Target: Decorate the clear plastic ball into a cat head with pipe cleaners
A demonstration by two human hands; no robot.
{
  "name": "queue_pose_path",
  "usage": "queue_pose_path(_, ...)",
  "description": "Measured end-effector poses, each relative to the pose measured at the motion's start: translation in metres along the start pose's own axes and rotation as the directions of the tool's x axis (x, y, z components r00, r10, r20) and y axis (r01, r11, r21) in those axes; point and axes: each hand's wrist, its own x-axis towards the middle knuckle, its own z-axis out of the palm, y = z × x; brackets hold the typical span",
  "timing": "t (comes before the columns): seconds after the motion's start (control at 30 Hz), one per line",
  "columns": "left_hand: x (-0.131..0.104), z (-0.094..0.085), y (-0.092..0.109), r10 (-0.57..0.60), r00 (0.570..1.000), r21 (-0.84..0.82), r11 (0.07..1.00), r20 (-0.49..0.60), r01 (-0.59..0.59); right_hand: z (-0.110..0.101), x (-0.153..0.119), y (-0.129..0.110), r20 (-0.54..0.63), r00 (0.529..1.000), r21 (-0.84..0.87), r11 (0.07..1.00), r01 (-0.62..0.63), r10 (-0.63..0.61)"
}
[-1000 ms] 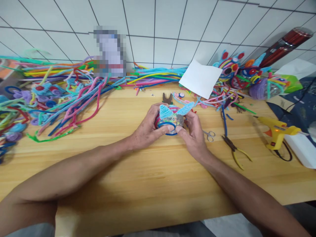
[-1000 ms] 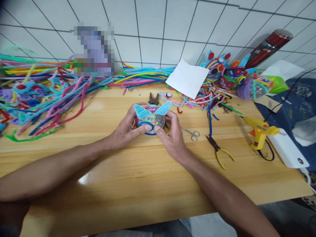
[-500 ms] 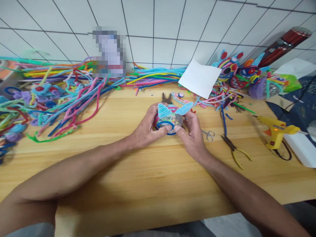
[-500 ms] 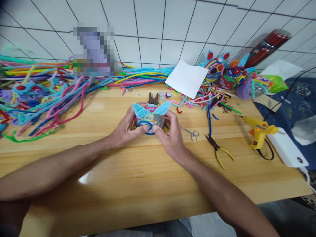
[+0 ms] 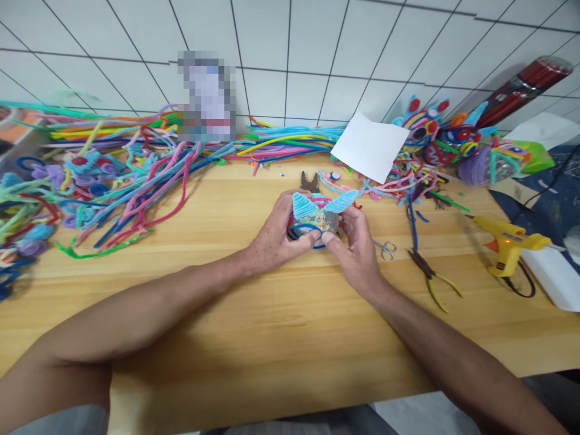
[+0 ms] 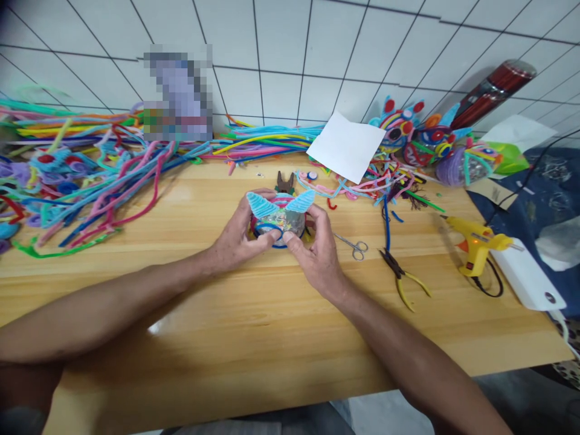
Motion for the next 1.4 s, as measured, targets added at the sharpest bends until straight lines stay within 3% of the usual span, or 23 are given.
queue_pose_path(0.13, 0.000, -0.004, 0.002, -0.029, 0.998, -0.061, 0.998, 0.061, 0.033, 0.000, 0.001, 0.002, -0.015, 1.000, 0.014, 1.000, -0.006, 0.007)
queue_pose_path(0.5, 0.001, 0.000, 0.002, -0.042, 0.999, -0.066, 0.997, 0.027, 0.043, -0.009, 0.000, 0.006, 0.051, 0.998, 0.027, 0.999, 0.020, -0.021)
queue_pose_path(0.67, 0.005, -0.011, 0.000, 0.036, 0.994, -0.167, 0.986, 0.106, -0.018, -0.015, 0.002, 0.015, 0.040, 0.999, 0.053, 0.999, -0.014, 0.012)
queue_pose_path(0.77, 0.007, -0.010, -0.005, 0.045, 0.991, -0.139, 0.990, 0.125, -0.028, -0.019, 0.002, 0.017, 0.030, 0.999, 0.060, 0.998, -0.033, 0.031)
queue_pose_path(0.93, 0.008, 0.002, -0.012, 0.010, 0.997, -0.015, 1.000, 0.082, -0.009, -0.022, 0.000, 0.021, 0.006, 0.999, 0.057, 0.998, -0.037, 0.037)
queue_pose_path(1.1, 0.007, 0.008, -0.012, 0.049, 0.999, 0.038, 0.998, -0.008, -0.049, -0.022, -0.001, 0.024, -0.045, 0.998, 0.036, 0.999, -0.040, 0.041)
queue_pose_path(1.27, 0.006, 0.006, -0.009, 0.015, 1.000, -0.003, 1.000, -0.014, -0.015, -0.020, -0.001, 0.024, -0.005, 1.000, 0.035, 0.999, -0.015, 0.015)
queue_pose_path(1.4, 0.006, 0.003, -0.005, -0.081, 0.996, -0.082, 0.993, 0.027, 0.083, -0.016, -0.001, 0.027, -0.021, 1.000, 0.022, 1.000, 0.018, -0.018)
